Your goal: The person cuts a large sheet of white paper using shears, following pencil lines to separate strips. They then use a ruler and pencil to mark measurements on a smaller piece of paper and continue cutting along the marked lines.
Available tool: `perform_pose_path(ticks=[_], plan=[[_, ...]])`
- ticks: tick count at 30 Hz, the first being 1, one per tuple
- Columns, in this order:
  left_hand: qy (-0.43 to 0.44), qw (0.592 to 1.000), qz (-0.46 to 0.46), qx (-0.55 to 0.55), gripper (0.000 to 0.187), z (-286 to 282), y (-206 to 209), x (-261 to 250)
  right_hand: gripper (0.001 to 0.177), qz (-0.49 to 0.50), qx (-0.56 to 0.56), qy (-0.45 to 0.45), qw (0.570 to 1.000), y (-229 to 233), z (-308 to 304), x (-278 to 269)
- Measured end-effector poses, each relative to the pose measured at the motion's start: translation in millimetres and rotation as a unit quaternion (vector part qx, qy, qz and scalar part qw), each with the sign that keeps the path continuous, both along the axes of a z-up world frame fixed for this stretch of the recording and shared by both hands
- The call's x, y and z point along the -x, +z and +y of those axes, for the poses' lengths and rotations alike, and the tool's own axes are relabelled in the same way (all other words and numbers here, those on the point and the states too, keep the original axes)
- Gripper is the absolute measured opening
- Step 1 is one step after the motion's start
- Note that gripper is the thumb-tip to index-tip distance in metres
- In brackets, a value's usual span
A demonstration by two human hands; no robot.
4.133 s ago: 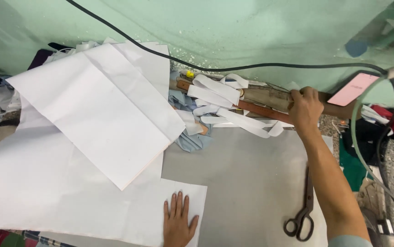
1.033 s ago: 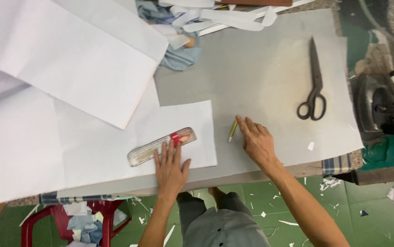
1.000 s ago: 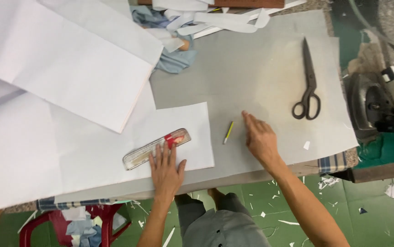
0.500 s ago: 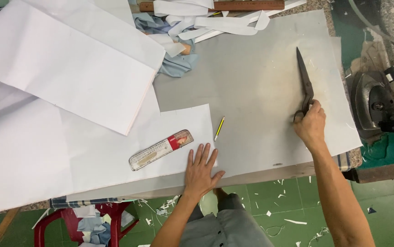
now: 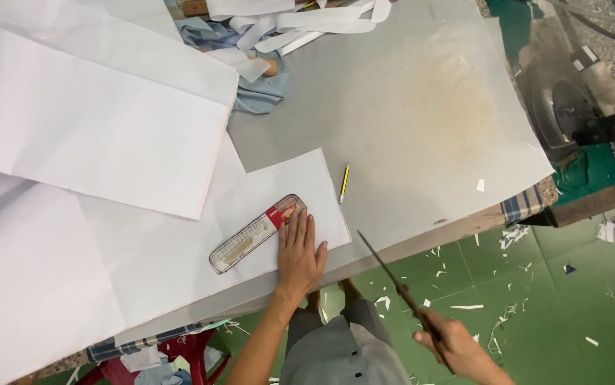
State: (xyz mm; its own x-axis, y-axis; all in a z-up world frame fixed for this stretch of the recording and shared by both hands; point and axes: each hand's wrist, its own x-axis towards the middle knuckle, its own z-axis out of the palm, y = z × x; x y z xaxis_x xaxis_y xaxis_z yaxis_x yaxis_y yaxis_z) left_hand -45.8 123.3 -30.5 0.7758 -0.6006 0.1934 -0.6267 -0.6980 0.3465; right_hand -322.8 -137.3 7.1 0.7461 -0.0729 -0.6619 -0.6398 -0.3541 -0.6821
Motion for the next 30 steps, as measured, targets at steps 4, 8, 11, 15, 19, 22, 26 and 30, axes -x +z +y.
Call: perform_pose_path(ticks=[4,8,11,15,19,22,26,30], plan=[[-0.005,0.999,0.013,-0.048,0.065,2.2,-5.0,-4.0,0.045,0.102,-0.042,0.048,0.993,52.3,40.2,-0.2],[0.005,0.999,0.010,-0.045,0.062,2.7,-6.0,-3.9,0.060,0.083,-0.173,0.043,0.980,34.5,52.2,-11.6],[0.006,0.999,0.000,-0.036,0.057,2.9,-6.9,-4.8,0.077,0.103,-0.162,0.053,0.980,28.1,65.0,-40.0],[0.010,0.998,0.029,-0.054,0.059,4.0,-9.1,-3.5,0.071,0.099,-0.185,-0.002,0.978,11.8,81.5,-60.8],[0.006,0.998,0.035,-0.046,0.058,4.2,-7.6,-4.1,0.083,0.067,-0.161,0.007,0.985,8.4,90.4,-80.4],[0.009,0.999,0.028,-0.037,0.057,3.4,-6.3,-3.9,0.077,0.079,-0.123,-0.023,0.989,12.4,96.3,-85.9],[0.011,0.999,0.012,-0.031,0.057,3.5,-4.8,-4.9,0.064,0.058,-0.126,-0.084,0.987,9.8,103.1,-83.2],[0.008,0.999,0.019,-0.034,0.057,4.7,-4.5,-5.1,0.066,0.015,-0.144,-0.053,0.988,19.1,93.5,-87.0]])
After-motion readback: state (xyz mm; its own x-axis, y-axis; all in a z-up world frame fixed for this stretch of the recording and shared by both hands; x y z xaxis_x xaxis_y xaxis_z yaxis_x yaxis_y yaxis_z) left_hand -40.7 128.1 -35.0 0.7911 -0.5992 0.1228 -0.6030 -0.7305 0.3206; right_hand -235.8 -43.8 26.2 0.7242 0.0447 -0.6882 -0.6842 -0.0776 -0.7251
